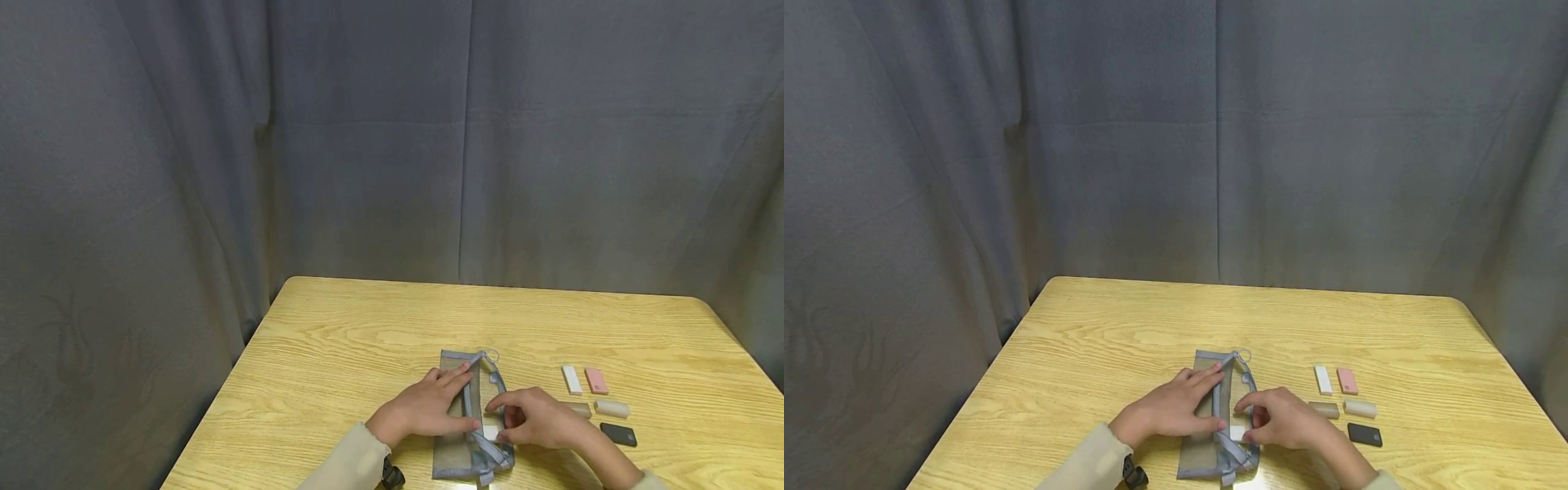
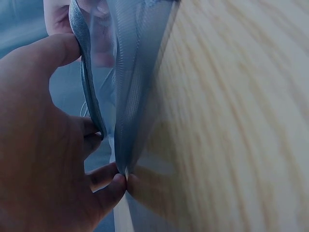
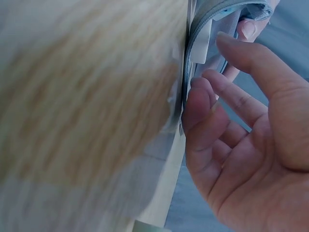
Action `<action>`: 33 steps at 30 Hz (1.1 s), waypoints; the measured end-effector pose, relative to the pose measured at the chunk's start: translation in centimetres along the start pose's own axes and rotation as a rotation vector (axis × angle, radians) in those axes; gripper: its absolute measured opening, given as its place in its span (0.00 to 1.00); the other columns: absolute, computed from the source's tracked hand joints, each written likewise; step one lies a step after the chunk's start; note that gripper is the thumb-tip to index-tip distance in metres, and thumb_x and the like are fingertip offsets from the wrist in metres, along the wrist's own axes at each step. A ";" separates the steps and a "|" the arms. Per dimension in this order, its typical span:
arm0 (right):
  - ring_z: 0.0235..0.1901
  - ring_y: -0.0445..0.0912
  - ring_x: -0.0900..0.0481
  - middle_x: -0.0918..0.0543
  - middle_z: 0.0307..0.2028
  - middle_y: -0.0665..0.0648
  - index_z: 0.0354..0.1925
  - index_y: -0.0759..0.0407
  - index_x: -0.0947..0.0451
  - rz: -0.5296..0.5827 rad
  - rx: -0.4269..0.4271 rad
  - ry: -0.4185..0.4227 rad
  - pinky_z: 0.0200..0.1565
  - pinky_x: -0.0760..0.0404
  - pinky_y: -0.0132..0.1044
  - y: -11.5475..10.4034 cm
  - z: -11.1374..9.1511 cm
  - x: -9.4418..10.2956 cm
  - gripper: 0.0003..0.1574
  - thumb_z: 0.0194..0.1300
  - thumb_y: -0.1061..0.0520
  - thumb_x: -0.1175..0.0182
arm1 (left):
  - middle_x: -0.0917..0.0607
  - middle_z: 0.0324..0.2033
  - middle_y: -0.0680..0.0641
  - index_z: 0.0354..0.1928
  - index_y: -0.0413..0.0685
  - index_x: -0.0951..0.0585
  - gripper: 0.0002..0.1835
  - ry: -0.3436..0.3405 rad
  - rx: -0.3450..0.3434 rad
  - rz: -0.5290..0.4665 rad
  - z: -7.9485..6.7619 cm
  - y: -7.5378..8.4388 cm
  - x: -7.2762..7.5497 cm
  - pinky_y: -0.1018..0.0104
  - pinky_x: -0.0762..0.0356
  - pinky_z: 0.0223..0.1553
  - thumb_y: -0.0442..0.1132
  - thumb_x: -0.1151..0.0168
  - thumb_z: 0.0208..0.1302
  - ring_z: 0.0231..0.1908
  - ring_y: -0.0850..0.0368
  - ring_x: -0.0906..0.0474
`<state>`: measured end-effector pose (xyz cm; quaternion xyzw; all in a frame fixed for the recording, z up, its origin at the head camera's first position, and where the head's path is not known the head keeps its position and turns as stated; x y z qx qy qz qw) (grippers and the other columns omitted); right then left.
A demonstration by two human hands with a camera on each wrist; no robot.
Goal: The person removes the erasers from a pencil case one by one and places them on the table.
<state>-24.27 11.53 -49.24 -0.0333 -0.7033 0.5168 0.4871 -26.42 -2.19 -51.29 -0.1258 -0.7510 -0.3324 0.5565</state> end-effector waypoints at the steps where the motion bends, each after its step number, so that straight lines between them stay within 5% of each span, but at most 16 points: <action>1: 0.26 0.32 0.27 0.22 0.28 0.41 0.54 0.61 0.18 0.003 0.002 -0.003 0.30 0.23 0.30 0.0 0.0 0.0 0.25 0.61 0.53 0.27 | 0.56 0.80 0.64 0.82 0.64 0.49 0.48 0.000 0.001 -0.002 0.0 0.0 0.0 0.49 0.33 0.69 0.77 0.56 0.67 0.77 0.49 0.48; 24: 0.27 0.33 0.30 0.23 0.29 0.45 0.50 0.54 0.21 -0.062 -0.023 -0.025 0.31 0.26 0.30 0.2 0.4 -0.8 0.25 0.55 0.56 0.23 | 0.56 0.80 0.64 0.82 0.63 0.50 0.48 -0.012 0.001 -0.010 -0.1 -0.1 -0.1 0.50 0.36 0.71 0.77 0.56 0.67 0.78 0.49 0.50; 33: 0.27 0.32 0.30 0.24 0.26 0.42 0.42 0.53 0.19 -0.071 -0.023 -0.005 0.29 0.26 0.30 0.4 0.5 -0.6 0.15 0.58 0.57 0.26 | 0.56 0.80 0.64 0.82 0.63 0.50 0.48 -0.014 0.002 -0.011 0.0 -0.2 -0.1 0.50 0.36 0.71 0.77 0.56 0.67 0.78 0.50 0.51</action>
Point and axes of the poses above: each hand's wrist, its own z-axis towards the middle knuckle, its own x-axis out of the back of the hand, y = z × x, the point moved 9 cm from there along z, towards the middle knuckle
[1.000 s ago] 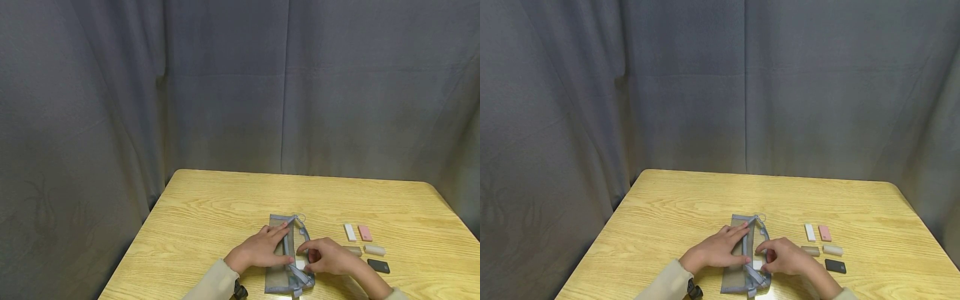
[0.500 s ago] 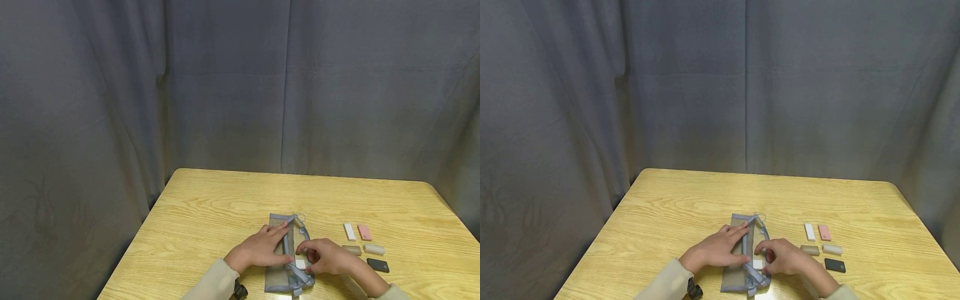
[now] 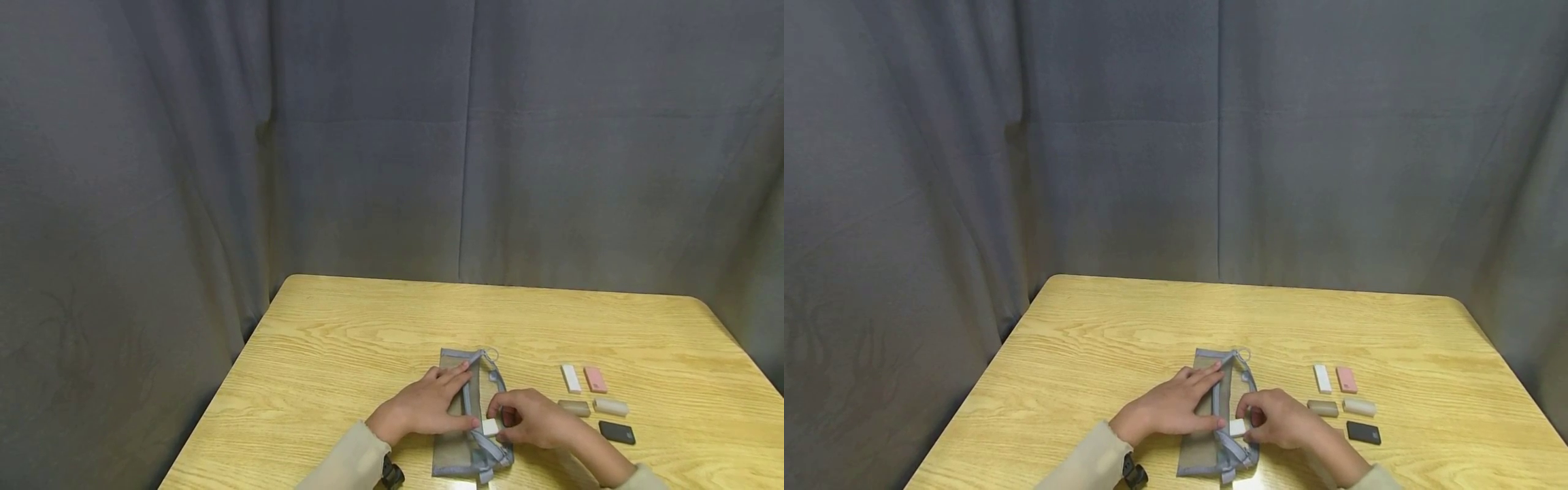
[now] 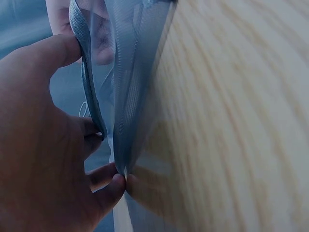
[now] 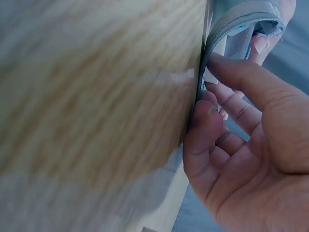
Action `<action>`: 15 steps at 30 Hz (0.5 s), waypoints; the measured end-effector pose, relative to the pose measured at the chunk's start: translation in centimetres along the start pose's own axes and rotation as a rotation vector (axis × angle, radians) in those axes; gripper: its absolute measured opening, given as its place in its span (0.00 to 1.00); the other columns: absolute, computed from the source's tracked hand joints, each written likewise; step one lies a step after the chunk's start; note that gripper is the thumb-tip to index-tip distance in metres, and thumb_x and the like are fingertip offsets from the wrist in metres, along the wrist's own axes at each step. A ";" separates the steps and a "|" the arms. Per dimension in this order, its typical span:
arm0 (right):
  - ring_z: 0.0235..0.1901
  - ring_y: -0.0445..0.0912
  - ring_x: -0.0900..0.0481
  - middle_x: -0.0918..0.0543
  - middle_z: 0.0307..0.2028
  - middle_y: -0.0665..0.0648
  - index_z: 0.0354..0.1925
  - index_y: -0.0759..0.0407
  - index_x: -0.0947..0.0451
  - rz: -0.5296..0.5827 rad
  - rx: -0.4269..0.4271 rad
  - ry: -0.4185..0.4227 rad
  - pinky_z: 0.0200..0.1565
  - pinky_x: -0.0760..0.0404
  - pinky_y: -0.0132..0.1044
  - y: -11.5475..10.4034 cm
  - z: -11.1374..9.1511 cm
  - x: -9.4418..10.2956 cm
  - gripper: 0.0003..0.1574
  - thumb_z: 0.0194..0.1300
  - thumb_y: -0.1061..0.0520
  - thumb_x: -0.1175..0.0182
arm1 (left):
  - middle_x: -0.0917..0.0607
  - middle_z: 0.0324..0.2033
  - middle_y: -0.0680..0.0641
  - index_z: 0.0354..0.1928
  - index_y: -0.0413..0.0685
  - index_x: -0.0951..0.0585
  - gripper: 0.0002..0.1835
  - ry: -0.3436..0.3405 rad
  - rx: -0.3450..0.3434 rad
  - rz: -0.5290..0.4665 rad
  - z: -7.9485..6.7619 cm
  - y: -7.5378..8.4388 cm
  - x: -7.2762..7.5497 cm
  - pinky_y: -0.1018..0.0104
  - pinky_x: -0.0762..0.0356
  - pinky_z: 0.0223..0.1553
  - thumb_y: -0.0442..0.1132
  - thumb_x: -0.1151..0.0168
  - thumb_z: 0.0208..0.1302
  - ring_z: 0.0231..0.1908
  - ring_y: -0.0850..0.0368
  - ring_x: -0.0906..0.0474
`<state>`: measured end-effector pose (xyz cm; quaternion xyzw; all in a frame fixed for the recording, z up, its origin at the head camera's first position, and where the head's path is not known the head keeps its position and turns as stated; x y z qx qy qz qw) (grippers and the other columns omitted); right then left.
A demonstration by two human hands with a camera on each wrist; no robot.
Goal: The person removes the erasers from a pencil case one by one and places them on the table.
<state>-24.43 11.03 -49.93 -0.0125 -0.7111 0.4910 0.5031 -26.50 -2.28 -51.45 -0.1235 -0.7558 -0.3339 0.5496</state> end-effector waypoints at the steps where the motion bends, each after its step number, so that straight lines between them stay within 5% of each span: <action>1: 0.26 0.32 0.30 0.24 0.26 0.41 0.42 0.53 0.19 0.000 0.002 0.001 0.29 0.26 0.30 0.0 0.0 0.0 0.14 0.59 0.57 0.26 | 0.56 0.80 0.64 0.82 0.63 0.50 0.48 0.000 0.000 -0.001 0.0 0.0 0.0 0.50 0.36 0.71 0.77 0.56 0.67 0.78 0.50 0.51; 15: 0.25 0.31 0.30 0.24 0.24 0.40 0.39 0.50 0.17 -0.019 0.066 0.063 0.27 0.27 0.28 -0.5 -0.4 0.9 0.11 0.59 0.59 0.26 | 0.55 0.80 0.64 0.82 0.63 0.49 0.48 0.002 0.005 -0.010 0.1 0.1 0.1 0.51 0.35 0.70 0.76 0.55 0.67 0.78 0.52 0.50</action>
Point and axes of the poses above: each hand's wrist, its own z-axis towards the middle knuckle, its own x-axis out of the back of the hand, y = z × x, the point moved 9 cm from there along z, towards the middle knuckle
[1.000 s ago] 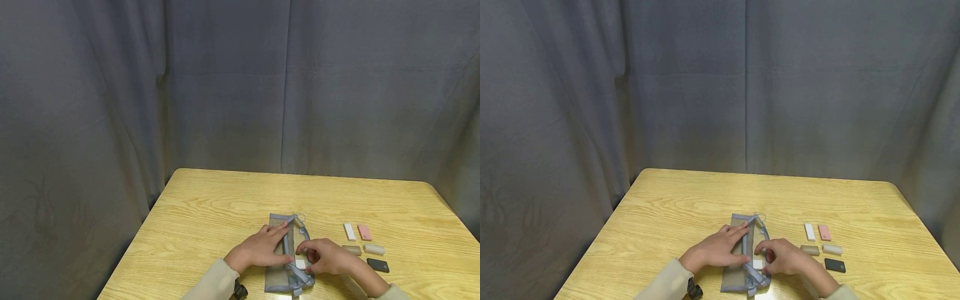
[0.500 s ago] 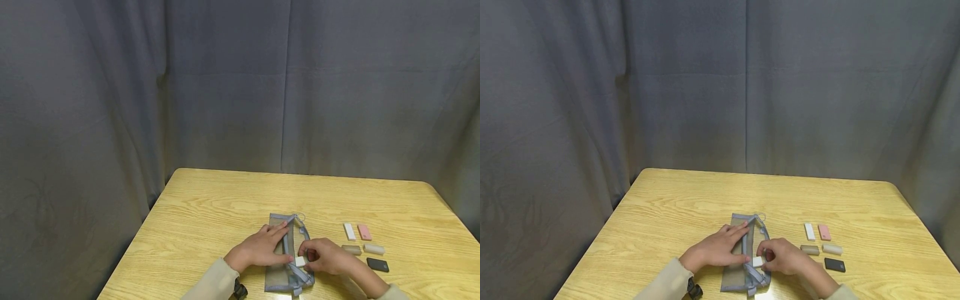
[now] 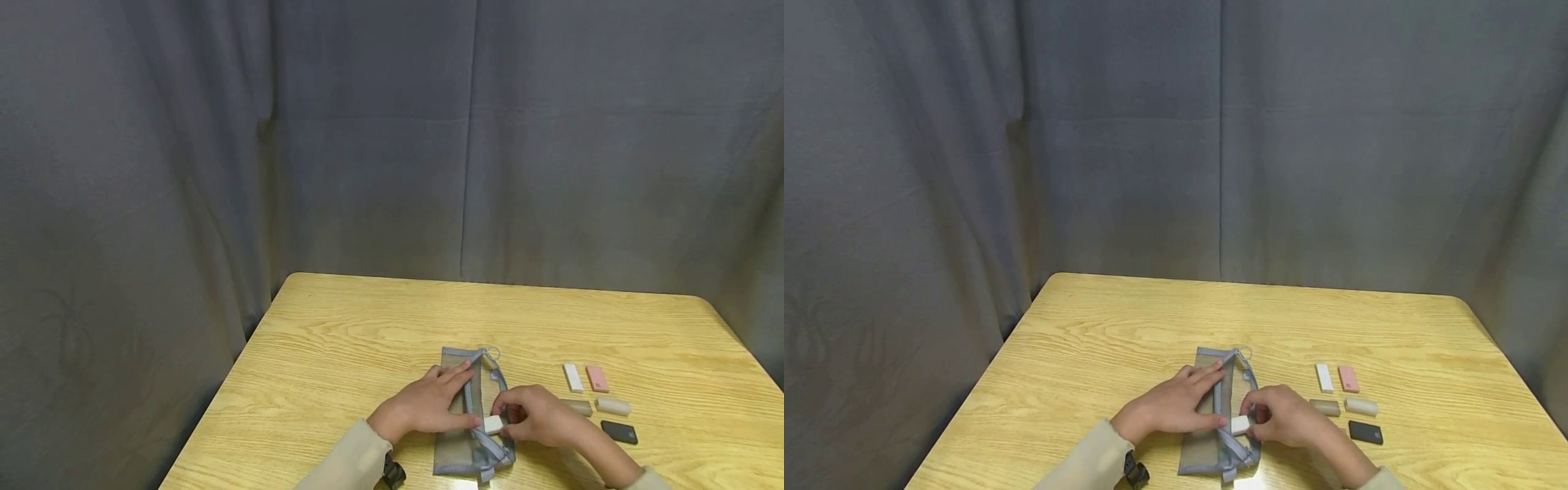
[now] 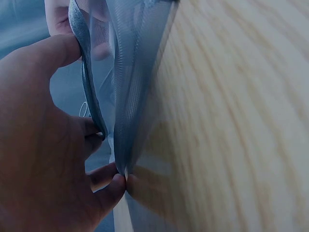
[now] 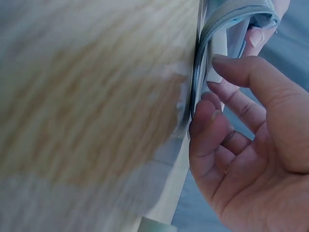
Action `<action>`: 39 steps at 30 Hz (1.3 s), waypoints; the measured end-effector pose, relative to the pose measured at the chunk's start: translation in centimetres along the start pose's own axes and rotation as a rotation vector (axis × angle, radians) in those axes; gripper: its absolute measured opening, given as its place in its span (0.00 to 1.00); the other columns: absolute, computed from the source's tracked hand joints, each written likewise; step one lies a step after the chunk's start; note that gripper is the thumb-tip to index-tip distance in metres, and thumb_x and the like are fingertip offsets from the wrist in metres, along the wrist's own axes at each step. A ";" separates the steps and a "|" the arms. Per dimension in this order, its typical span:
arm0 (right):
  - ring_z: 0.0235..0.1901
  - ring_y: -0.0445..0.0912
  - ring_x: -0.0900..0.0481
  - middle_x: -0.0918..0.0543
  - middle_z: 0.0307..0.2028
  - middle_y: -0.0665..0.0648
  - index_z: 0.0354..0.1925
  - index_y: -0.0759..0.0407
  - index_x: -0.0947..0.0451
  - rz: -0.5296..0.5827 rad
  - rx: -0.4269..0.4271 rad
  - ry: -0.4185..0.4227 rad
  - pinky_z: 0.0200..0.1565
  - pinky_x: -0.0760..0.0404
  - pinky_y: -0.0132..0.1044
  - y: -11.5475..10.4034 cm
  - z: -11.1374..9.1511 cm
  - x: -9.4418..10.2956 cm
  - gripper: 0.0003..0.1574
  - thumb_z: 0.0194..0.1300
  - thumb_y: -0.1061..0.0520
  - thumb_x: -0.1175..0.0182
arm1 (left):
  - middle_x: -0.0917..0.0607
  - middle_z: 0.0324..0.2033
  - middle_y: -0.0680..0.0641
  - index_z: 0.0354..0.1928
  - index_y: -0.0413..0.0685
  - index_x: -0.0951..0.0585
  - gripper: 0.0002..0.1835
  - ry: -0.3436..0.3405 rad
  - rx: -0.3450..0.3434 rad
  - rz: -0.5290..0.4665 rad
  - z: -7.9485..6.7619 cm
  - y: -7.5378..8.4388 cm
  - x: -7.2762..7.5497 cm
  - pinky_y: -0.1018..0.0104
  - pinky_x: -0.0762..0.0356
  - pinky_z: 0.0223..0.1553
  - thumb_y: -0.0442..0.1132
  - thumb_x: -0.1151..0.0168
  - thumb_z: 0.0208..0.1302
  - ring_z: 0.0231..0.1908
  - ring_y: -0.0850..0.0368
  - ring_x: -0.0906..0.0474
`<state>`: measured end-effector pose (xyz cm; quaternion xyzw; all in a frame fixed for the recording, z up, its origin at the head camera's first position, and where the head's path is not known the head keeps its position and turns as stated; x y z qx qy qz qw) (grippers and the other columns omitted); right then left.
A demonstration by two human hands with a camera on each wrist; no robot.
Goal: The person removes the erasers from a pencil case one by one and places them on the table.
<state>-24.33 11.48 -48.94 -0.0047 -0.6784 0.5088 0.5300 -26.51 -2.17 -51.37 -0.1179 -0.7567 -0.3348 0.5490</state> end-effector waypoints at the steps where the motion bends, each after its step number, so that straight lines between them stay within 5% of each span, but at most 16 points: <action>1: 0.25 0.31 0.30 0.24 0.24 0.40 0.39 0.51 0.17 0.004 0.002 0.002 0.27 0.27 0.29 0.0 0.0 0.1 0.11 0.59 0.59 0.26 | 0.55 0.80 0.64 0.82 0.63 0.49 0.48 0.000 0.001 0.000 0.0 0.0 0.0 0.51 0.35 0.70 0.76 0.55 0.67 0.78 0.52 0.50; 24: 0.26 0.33 0.27 0.21 0.26 0.41 0.40 0.49 0.17 -0.001 -0.038 0.022 0.28 0.25 0.30 0.7 -1.3 2.2 0.10 0.60 0.58 0.27 | 0.55 0.80 0.64 0.81 0.64 0.49 0.48 -0.004 0.005 0.005 0.0 0.3 0.2 0.51 0.36 0.71 0.78 0.56 0.66 0.78 0.51 0.51; 39: 0.21 0.31 0.33 0.24 0.24 0.40 0.43 0.52 0.17 -0.053 -0.027 0.108 0.24 0.28 0.30 0.8 -2.9 5.5 0.12 0.61 0.62 0.29 | 0.55 0.80 0.62 0.82 0.63 0.50 0.47 -0.007 -0.004 0.002 -0.2 0.4 0.3 0.50 0.36 0.71 0.76 0.57 0.68 0.78 0.49 0.50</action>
Point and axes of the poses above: each hand's wrist, its own z-axis towards the middle knuckle, its own x-axis out of the back of the hand, y = z × x, the point moved 9 cm from there along z, towards the middle knuckle
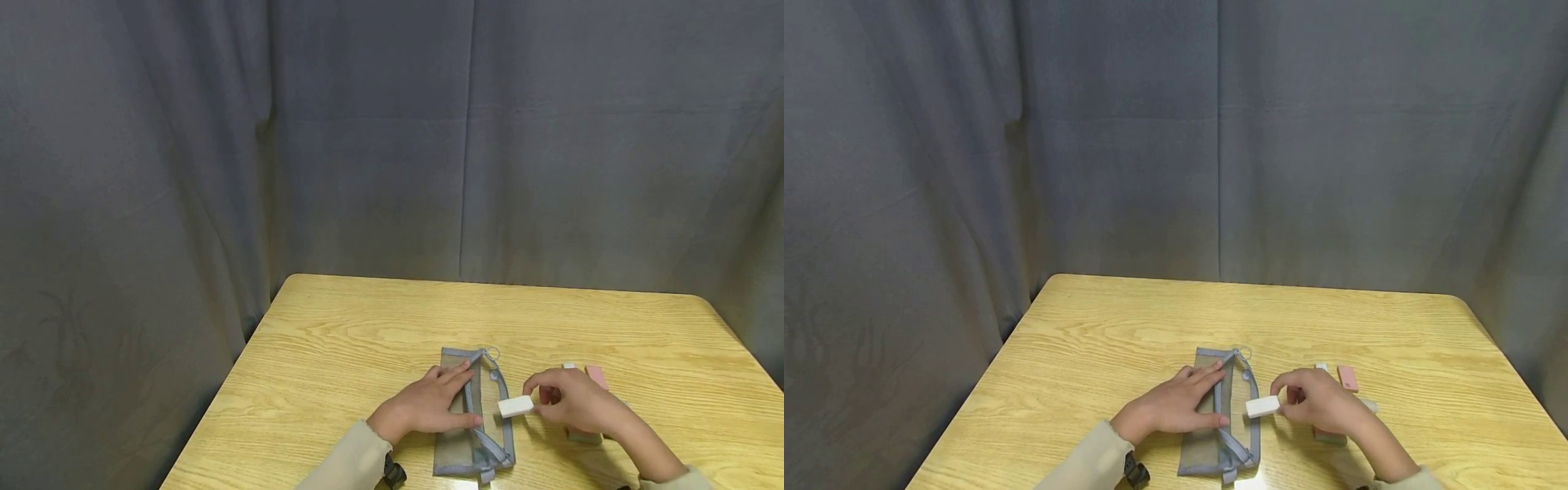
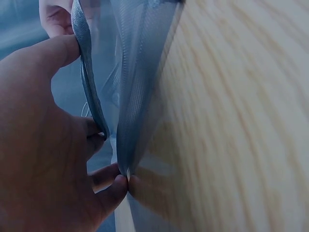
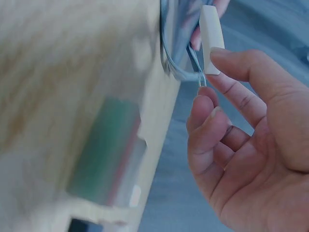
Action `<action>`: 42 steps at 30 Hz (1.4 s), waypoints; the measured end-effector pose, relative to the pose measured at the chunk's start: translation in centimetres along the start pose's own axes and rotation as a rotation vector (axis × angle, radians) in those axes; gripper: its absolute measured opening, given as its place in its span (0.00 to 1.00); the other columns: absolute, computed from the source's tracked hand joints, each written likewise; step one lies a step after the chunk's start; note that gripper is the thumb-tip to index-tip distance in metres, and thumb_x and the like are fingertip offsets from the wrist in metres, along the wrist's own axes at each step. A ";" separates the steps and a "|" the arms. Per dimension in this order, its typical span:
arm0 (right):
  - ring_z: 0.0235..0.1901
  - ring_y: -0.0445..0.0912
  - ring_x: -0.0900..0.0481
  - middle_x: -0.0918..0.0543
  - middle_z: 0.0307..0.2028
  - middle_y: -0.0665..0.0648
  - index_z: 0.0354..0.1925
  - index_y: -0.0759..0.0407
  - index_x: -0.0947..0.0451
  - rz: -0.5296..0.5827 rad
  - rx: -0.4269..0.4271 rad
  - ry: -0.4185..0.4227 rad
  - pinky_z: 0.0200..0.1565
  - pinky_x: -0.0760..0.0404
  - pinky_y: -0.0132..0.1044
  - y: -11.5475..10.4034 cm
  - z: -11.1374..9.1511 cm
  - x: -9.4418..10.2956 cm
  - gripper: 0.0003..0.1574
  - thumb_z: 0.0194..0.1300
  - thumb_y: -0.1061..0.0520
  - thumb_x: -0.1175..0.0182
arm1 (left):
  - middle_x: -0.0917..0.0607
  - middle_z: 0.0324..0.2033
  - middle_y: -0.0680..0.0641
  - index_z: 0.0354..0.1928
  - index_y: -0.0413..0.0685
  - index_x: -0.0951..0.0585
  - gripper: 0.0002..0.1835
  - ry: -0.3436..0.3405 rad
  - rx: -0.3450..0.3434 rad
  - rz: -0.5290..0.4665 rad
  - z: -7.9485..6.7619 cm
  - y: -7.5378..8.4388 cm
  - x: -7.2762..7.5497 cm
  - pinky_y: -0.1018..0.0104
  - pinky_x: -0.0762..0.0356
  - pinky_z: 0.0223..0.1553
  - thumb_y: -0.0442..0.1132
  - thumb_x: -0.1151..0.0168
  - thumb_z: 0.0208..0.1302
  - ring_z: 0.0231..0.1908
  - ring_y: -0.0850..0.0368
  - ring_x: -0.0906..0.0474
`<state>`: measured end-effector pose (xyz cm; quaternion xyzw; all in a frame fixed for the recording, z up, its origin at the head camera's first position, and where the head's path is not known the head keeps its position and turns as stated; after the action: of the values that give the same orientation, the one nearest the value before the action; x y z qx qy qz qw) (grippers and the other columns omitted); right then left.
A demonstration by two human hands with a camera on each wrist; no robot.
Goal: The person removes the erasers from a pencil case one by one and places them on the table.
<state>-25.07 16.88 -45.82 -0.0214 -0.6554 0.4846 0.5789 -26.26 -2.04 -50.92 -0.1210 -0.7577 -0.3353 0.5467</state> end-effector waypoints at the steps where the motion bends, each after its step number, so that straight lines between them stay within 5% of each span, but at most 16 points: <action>1: 0.21 0.31 0.33 0.25 0.24 0.40 0.43 0.51 0.17 -0.020 0.003 0.012 0.24 0.29 0.29 0.0 -0.1 0.4 0.12 0.61 0.62 0.29 | 0.55 0.80 0.62 0.82 0.63 0.50 0.47 -0.002 -0.002 0.000 0.0 0.0 0.0 0.50 0.36 0.71 0.77 0.57 0.68 0.78 0.49 0.50; 17: 0.24 0.32 0.32 0.26 0.27 0.40 0.45 0.49 0.17 -0.133 -0.079 0.070 0.26 0.31 0.31 0.8 -1.5 5.0 0.12 0.63 0.57 0.28 | 0.56 0.80 0.62 0.82 0.63 0.51 0.47 -0.001 0.009 -0.022 0.3 -0.1 -0.1 0.46 0.35 0.70 0.76 0.57 0.69 0.78 0.46 0.51; 42: 0.23 0.32 0.32 0.25 0.25 0.40 0.44 0.49 0.16 -0.171 -0.188 0.159 0.23 0.31 0.31 3.0 -4.0 8.3 0.10 0.64 0.57 0.29 | 0.54 0.80 0.62 0.82 0.63 0.49 0.49 0.003 0.021 -0.027 0.4 0.7 0.2 0.49 0.30 0.66 0.79 0.58 0.66 0.75 0.49 0.45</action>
<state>-26.25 25.83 -42.23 -0.0577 -0.6495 0.3666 0.6637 -26.30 -1.31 -50.52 -0.1047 -0.7618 -0.3349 0.5445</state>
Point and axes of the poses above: each hand's wrist, its own z-axis towards the middle knuckle, its own x-axis out of the back of the hand, y = z × x, the point moved 9 cm from there along z, towards the middle knuckle
